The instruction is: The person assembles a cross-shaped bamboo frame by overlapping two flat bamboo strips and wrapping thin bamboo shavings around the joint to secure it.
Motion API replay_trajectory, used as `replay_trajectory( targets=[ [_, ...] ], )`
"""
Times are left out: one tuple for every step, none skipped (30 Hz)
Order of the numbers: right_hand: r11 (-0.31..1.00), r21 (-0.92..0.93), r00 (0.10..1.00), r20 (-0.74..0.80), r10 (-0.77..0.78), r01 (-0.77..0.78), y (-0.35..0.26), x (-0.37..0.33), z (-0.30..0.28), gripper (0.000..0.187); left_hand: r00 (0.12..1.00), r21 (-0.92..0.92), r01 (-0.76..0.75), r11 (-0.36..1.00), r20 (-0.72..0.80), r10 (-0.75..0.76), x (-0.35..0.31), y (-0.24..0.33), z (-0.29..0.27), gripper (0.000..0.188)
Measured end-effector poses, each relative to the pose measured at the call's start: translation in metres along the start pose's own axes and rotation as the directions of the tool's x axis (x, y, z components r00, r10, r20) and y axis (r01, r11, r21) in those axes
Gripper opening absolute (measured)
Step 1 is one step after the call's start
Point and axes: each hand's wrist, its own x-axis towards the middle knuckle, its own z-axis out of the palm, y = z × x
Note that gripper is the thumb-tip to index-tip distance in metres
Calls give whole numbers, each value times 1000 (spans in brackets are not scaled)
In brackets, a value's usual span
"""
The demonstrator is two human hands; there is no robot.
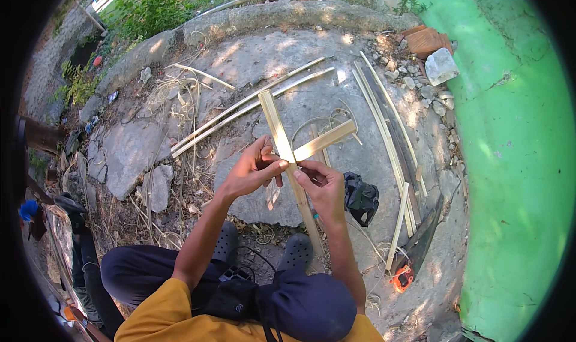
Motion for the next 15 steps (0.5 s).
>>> replay_trajectory(
  targets=[
    [1000, 0, 1000, -3, -1, 1, -1, 0, 0, 28, 1000, -12, 0, 1000, 2, 0, -1, 3, 1, 40],
    [1000, -6, 1000, -2, 2, -2, -1, 0, -1, 28, 1000, -25, 2, 1000, 4, -1, -1, 4, 2, 39],
    [1000, -11, 1000, 0, 6, -6, -1, 0, -1, 27, 1000, -25, 2, 1000, 6, -2, -1, 5, 2, 39],
    [1000, -11, 1000, -2, 6, -6, -3, 0, 0, 27, 1000, -30, 2, 1000, 8, -1, -1, 6, 2, 38],
    [1000, -6, 1000, -3, 6, -6, -5, -1, 0, 28, 1000, -35, 1, 999, 10, -1, -1, 6, 2, 37],
    [1000, -1, 1000, -2, 7, -7, -6, -1, 1, 29, 1000, -36, 3, 999, 10, -3, -2, 6, 1, 37],
    [1000, -1, 1000, -3, 9, -9, -7, -1, 1, 29, 1000, -9, 23, 1000, 7, -23, -2, 6, 0, 37],
    [1000, 5, 1000, -3, 16, -16, -8, -1, 0, 29, 999, 19, 43, 999, 3, -43, -3, 5, 0, 36],
    [1000, 10, 1000, -3, 23, -23, -9, -1, -1, 30, 999, 17, 44, 999, 4, -44, -3, 7, 2, 36],
    [1000, 9, 1000, -4, 26, -25, -9, -1, -2, 30, 999, 12, 38, 999, -11, -38, -4, 12, 5, 36],
    [1000, 6, 1000, -4, 29, -29, -10, -1, -3, 30, 999, 7, 31, 999, -26, -31, -5, 14, 7, 37],
    [1000, 3, 1000, -3, 31, -31, -10, -1, -4, 30, 999, 7, 31, 999, -27, -31, -5, 12, 6, 37],
    [999, 2, 999, 0, 32, -32, -10, -1, -5, 30, 1000, 19, 11, 1000, -23, -11, -5, 8, 5, 38],
    [999, -3, 999, 3, 37, -37, -9, -1, -5, 30, 1000, 31, -8, 999, -19, 9, -5, 7, 4, 39],
    [999, -9, 999, 5, 41, -41, -9, -1, -5, 30, 1000, 30, -9, 1000, -21, 9, -5, 7, 4, 39]
  ],
)
